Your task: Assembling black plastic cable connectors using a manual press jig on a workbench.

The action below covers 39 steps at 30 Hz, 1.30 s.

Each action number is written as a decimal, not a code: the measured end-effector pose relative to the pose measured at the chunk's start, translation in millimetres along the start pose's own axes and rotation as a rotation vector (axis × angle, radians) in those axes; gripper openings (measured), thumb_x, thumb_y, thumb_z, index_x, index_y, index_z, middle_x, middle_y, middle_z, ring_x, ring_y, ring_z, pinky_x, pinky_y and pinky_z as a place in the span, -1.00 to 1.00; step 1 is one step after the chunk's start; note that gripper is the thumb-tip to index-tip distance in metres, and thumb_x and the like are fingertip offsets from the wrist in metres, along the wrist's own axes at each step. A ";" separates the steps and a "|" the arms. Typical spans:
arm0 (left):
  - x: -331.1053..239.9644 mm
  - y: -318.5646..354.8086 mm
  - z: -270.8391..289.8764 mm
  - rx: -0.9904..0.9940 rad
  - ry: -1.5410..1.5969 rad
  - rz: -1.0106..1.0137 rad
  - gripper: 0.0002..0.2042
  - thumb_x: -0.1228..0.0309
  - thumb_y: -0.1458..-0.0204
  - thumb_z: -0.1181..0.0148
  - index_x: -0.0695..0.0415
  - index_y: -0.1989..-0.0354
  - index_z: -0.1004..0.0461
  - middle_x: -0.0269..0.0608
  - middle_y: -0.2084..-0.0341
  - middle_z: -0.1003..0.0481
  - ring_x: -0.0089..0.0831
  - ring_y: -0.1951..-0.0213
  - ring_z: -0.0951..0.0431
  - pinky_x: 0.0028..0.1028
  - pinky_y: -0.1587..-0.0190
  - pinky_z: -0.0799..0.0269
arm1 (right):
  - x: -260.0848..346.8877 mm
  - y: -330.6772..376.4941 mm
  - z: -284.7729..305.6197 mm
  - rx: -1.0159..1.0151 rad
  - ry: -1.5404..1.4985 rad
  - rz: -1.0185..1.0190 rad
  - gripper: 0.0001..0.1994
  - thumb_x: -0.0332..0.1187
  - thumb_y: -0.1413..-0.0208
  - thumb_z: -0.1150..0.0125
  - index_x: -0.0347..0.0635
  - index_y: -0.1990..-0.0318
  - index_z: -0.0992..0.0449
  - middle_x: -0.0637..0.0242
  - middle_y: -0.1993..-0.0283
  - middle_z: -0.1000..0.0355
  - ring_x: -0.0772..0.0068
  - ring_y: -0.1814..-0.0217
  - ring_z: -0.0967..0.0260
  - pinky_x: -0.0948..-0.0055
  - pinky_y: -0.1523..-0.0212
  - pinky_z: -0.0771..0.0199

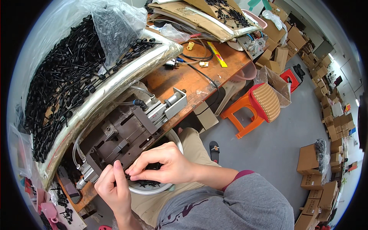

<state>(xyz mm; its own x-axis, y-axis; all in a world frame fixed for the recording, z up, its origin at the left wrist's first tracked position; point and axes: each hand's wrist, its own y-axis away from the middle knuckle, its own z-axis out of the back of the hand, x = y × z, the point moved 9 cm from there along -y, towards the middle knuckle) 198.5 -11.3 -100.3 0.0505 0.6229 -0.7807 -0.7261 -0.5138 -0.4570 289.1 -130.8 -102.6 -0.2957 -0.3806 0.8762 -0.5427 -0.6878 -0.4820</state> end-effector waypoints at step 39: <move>-45.0 10.9 -5.6 0.195 -0.040 -0.318 -0.61 0.75 0.30 -0.34 0.28 0.17 -0.59 -0.04 0.29 -0.54 -0.27 0.31 -0.55 -0.46 0.29 -0.48 | -45.0 -3.4 30.6 -0.099 -0.612 -0.443 -0.86 -0.59 -0.05 -0.26 -0.34 0.25 -0.43 0.26 0.43 -0.49 0.55 0.56 -0.46 0.63 0.54 -0.46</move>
<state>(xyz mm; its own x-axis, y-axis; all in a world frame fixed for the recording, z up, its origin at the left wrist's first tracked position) 192.2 -48.3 -72.5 0.2708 0.7576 -0.5940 -0.7957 -0.1712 -0.5810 328.3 -130.3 -140.5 0.4392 -0.3765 0.8157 -0.5854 -0.8087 -0.0581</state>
